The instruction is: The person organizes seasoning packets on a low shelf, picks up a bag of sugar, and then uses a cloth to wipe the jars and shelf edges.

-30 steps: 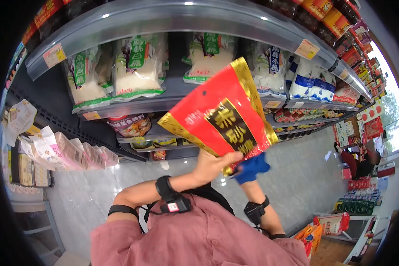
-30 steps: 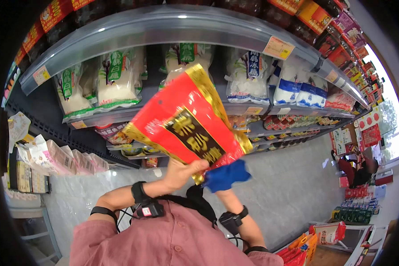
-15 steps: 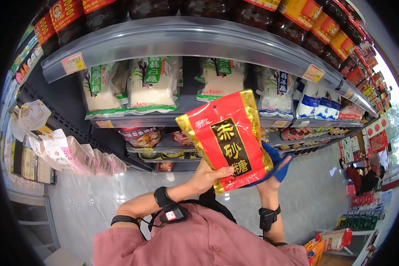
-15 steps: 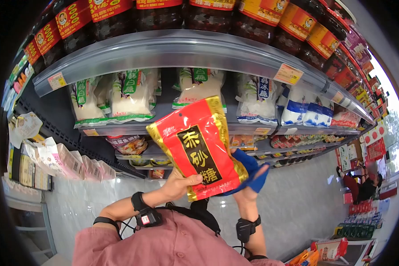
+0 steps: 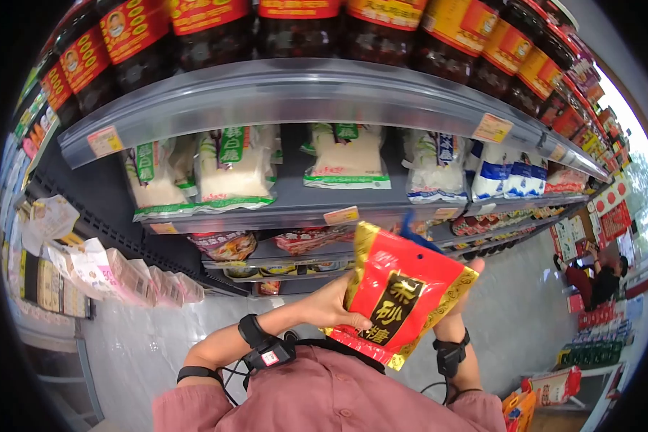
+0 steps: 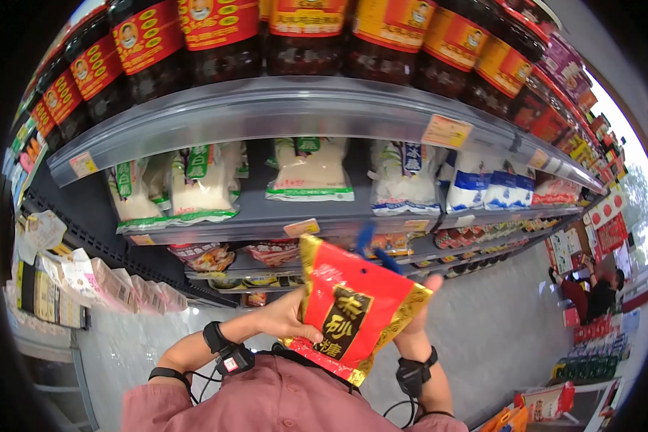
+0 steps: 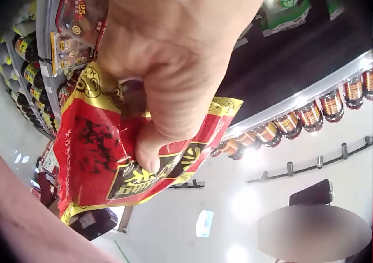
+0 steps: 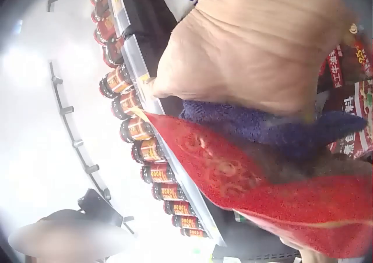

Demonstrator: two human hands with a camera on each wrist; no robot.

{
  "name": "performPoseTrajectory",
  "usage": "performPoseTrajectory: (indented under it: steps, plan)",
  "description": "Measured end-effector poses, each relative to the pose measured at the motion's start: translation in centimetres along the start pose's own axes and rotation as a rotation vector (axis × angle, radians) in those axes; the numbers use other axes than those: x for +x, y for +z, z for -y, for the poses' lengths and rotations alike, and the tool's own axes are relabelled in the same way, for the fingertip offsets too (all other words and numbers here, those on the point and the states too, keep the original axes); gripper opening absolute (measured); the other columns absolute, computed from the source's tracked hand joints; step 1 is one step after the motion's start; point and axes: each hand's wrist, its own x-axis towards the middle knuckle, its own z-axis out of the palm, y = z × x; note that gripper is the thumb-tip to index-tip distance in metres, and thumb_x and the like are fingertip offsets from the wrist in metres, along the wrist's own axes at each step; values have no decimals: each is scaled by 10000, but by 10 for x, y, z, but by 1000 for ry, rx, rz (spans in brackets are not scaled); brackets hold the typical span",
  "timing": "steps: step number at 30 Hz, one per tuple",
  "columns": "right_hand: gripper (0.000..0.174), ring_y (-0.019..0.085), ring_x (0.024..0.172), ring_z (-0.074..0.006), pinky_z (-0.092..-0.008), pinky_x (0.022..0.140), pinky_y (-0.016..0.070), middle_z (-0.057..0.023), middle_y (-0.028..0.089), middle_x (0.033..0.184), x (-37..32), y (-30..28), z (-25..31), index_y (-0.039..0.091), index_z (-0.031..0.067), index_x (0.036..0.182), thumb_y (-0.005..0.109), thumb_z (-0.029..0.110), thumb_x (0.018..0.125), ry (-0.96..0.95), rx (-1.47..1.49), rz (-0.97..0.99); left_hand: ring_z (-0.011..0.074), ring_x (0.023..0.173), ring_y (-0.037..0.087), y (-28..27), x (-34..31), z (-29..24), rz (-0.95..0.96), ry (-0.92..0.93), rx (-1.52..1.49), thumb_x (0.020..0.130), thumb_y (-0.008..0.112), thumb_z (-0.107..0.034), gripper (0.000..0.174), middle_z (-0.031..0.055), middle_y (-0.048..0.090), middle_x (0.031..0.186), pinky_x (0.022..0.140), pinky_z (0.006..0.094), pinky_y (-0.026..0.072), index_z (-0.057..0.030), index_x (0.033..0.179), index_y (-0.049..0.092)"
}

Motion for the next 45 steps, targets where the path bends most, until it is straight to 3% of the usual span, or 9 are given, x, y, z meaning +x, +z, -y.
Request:
performPoseTrajectory:
  steps: [4, 7, 11, 18, 24, 29, 40, 43, 45]
  plan:
    - [612, 498, 1159, -241, -413, 967, 422, -119, 472, 1305, -20, -26, -10, 365, 63, 1338, 488, 467, 895, 88, -746, -302, 174, 1156, 436, 1, 6, -3, -50, 95, 198, 687, 804, -218, 878, 110, 443, 1259, 983, 330, 358, 11, 1334, 257]
    - [595, 498, 1160, -241, -414, 961, 429, -118, 465, 1313, -21, -33, -16, 363, 62, 1339, 498, 437, 898, 126, -625, -250, 166, 928, 581, 1, 5, -2, -278, 109, 184, 674, 821, -179, 715, 135, 567, 1050, 809, 289, 490, 65, 1102, 303]
    - [563, 497, 1162, -243, -416, 949, 442, -116, 451, 1327, -30, -38, -28, 359, 61, 1341, 517, 377, 902, 215, -384, -160, 179, 994, 564, 10, -5, -19, -279, 58, 113, 664, 812, -71, 588, 155, 554, 1053, 838, 327, 494, 34, 971, 322]
    - [813, 465, 1203, -286, -414, 1022, 360, -188, 427, 1338, -55, -15, -7, 311, -57, 1343, 177, 615, 906, 513, -316, -366, 153, 1056, 543, -25, -10, -74, -403, 107, 15, 724, 740, -6, 595, 83, 567, 1174, 936, 327, 437, 21, 1233, 434]
    - [875, 546, 1093, -336, -416, 946, 432, -252, 540, 1183, -89, -40, 7, 483, -128, 1169, 151, 635, 899, 169, -355, -555, 167, 907, 604, -52, 41, -125, -700, 94, 137, 781, 702, -67, 388, 119, 627, 1039, 828, 300, 489, 48, 1111, 533]
    - [816, 575, 1043, -325, -404, 922, 446, -241, 582, 1112, -112, -47, 7, 516, -121, 1128, 160, 585, 927, 128, -285, -645, 149, 877, 602, -87, 87, -120, -703, 461, 253, 753, 723, -39, 311, 99, 649, 967, 799, 274, 480, 18, 1027, 587]
    - [733, 626, 904, -289, -369, 814, 502, -221, 625, 1018, -117, -56, -2, 533, -113, 1105, 237, 537, 942, 212, -321, -790, 262, 1076, 528, -73, 87, -100, -877, 306, 886, 626, 836, -172, 874, 196, 496, 1202, 909, 344, 437, 53, 1283, 306]
    - [579, 624, 806, -155, -279, 747, 497, -129, 654, 967, -103, -56, -1, 558, -79, 1093, 327, 435, 964, 426, -551, -648, 388, 1042, 474, -49, 84, -102, -1272, 393, 1540, 564, 851, -199, 960, 242, 434, 1166, 930, 419, 382, 72, 1274, 266]
    - [466, 605, 748, -129, -259, 691, 493, -91, 661, 911, -87, -44, 2, 587, -46, 1047, 431, 381, 946, 505, -712, -495, 402, 1102, 438, -29, 71, -98, -902, 840, 1556, 580, 835, -173, 883, 232, 442, 1183, 971, 433, 346, 42, 1275, 334]
